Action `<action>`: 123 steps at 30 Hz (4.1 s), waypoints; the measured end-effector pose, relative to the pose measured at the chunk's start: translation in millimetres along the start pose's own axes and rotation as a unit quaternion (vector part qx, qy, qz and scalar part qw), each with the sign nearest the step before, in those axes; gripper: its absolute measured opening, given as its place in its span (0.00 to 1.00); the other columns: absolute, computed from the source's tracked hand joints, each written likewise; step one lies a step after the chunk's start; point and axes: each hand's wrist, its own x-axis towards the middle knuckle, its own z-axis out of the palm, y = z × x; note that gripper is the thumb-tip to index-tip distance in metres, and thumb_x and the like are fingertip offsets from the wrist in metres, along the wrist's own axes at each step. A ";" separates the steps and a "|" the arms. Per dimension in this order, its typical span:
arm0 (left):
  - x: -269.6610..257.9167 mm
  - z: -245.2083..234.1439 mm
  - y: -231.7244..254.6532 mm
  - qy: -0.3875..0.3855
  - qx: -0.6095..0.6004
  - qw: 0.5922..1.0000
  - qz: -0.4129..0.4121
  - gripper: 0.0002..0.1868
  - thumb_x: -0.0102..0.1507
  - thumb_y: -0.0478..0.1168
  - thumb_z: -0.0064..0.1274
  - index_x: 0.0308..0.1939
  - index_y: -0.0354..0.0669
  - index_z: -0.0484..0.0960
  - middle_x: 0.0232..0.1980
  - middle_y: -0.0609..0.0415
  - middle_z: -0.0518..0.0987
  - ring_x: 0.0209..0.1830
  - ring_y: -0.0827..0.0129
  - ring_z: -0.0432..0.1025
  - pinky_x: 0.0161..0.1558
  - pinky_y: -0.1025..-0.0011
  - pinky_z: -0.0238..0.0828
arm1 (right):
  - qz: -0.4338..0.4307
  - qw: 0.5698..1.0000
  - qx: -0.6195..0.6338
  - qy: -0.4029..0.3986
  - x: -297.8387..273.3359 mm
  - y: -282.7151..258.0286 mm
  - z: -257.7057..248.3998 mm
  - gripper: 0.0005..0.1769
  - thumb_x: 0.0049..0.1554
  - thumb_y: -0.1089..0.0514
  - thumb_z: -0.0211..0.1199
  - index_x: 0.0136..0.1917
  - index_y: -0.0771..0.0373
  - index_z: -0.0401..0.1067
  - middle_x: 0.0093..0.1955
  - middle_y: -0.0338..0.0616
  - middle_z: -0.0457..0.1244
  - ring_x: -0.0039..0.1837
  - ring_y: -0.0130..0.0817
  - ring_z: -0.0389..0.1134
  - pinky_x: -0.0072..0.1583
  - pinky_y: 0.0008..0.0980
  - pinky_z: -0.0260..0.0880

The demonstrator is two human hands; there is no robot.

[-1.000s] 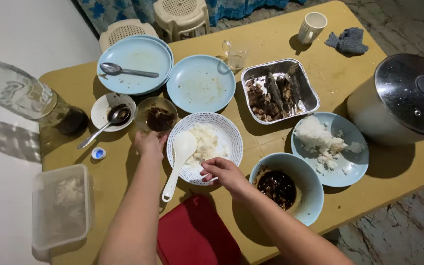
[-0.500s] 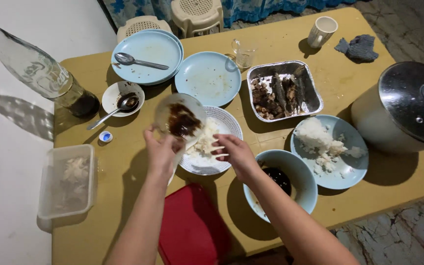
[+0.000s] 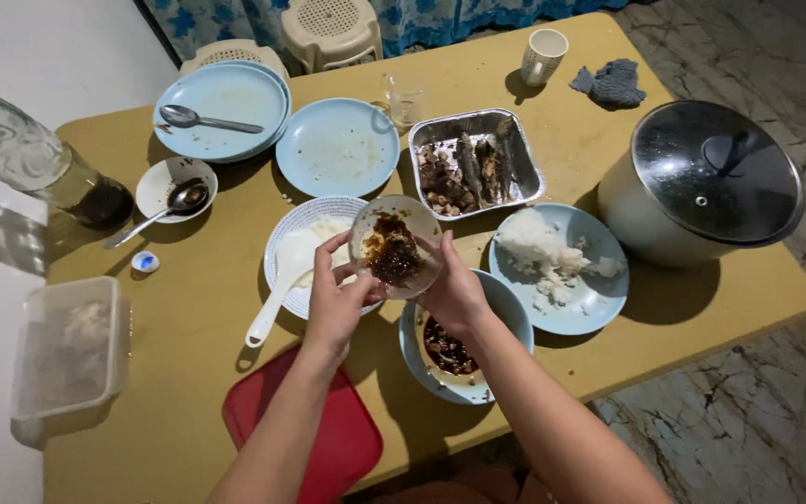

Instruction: The recorder clears leftover food from a bowl into a larger container, carries the bowl to the sink, and washes it.

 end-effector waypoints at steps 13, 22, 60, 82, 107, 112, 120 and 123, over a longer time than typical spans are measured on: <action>74.8 -143.0 -55.0 0.177 -0.016 0.977 -0.116 0.21 0.65 0.41 0.56 0.60 0.41 0.73 0.48 0.52 0.78 0.40 0.73 0.75 0.38 0.75 0.75 | 0.002 0.993 -0.070 0.090 41.7 44.2 34.3 0.20 0.61 0.43 0.57 0.60 0.56 0.68 0.53 0.42 0.66 0.45 0.35 0.69 0.49 0.41 0.75; 198.7 -276.5 -131.8 0.331 -0.185 0.925 -0.014 0.05 0.65 0.35 0.51 0.44 0.39 0.78 0.36 0.56 0.76 0.35 0.71 0.72 0.35 0.73 0.69 | 0.006 0.996 -0.065 0.061 79.3 74.1 63.6 0.20 0.65 0.46 0.64 0.60 0.62 0.71 0.48 0.38 0.63 0.42 0.24 0.60 0.45 0.25 0.64; 12.0 31.2 -22.2 -0.111 -0.119 0.977 -0.137 0.35 0.66 0.62 0.47 0.60 0.31 0.76 0.55 0.43 0.83 0.49 0.61 0.82 0.47 0.61 0.85 | -0.167 0.958 -0.148 0.180 -75.4 -10.2 -41.8 0.23 0.63 0.41 0.54 0.52 0.61 0.77 0.39 0.31 0.67 0.37 0.20 0.62 0.40 0.22 0.65; -118.8 364.9 -136.8 -0.233 0.028 0.961 -0.148 0.34 0.71 0.62 0.37 0.59 0.34 0.80 0.50 0.45 0.86 0.41 0.64 0.82 0.37 0.66 0.84 | -0.278 0.841 -0.278 0.372 -289.8 -86.2 -354.8 0.18 0.62 0.50 0.62 0.38 0.66 0.76 0.29 0.34 0.62 0.31 0.21 0.58 0.34 0.26 0.58; -50.1 625.8 -156.5 -0.303 0.149 0.932 -0.130 0.27 0.69 0.63 0.39 0.50 0.43 0.71 0.44 0.53 0.80 0.38 0.70 0.77 0.34 0.67 0.79 | -0.214 0.842 -0.223 0.442 -325.2 -245.1 -525.7 0.21 0.62 0.45 0.58 0.42 0.66 0.75 0.31 0.41 0.67 0.31 0.29 0.69 0.35 0.30 0.70; -12.3 679.0 -159.2 -0.308 0.150 0.931 -0.130 0.27 0.68 0.63 0.40 0.52 0.42 0.72 0.45 0.51 0.79 0.37 0.67 0.77 0.33 0.66 0.78 | -0.197 0.832 -0.228 0.466 -313.3 -290.0 -547.9 0.22 0.61 0.45 0.59 0.42 0.67 0.77 0.31 0.42 0.68 0.31 0.29 0.71 0.35 0.31 0.70; 7.6 726.9 -164.2 -0.304 0.176 0.928 -0.124 0.28 0.69 0.63 0.39 0.52 0.41 0.72 0.44 0.49 0.80 0.34 0.68 0.77 0.34 0.66 0.77 | -0.211 0.843 -0.215 0.446 -306.8 -324.7 -585.6 0.22 0.62 0.44 0.59 0.40 0.66 0.74 0.32 0.41 0.67 0.31 0.29 0.69 0.35 0.31 0.70; 9.3 750.2 -168.7 -0.295 0.169 0.931 -0.135 0.28 0.69 0.63 0.38 0.52 0.41 0.72 0.43 0.49 0.80 0.33 0.67 0.78 0.34 0.66 0.77 | -0.210 0.846 -0.233 0.432 -309.4 -339.5 -610.4 0.23 0.62 0.44 0.59 0.40 0.67 0.74 0.32 0.44 0.67 0.31 0.30 0.69 0.35 0.31 0.69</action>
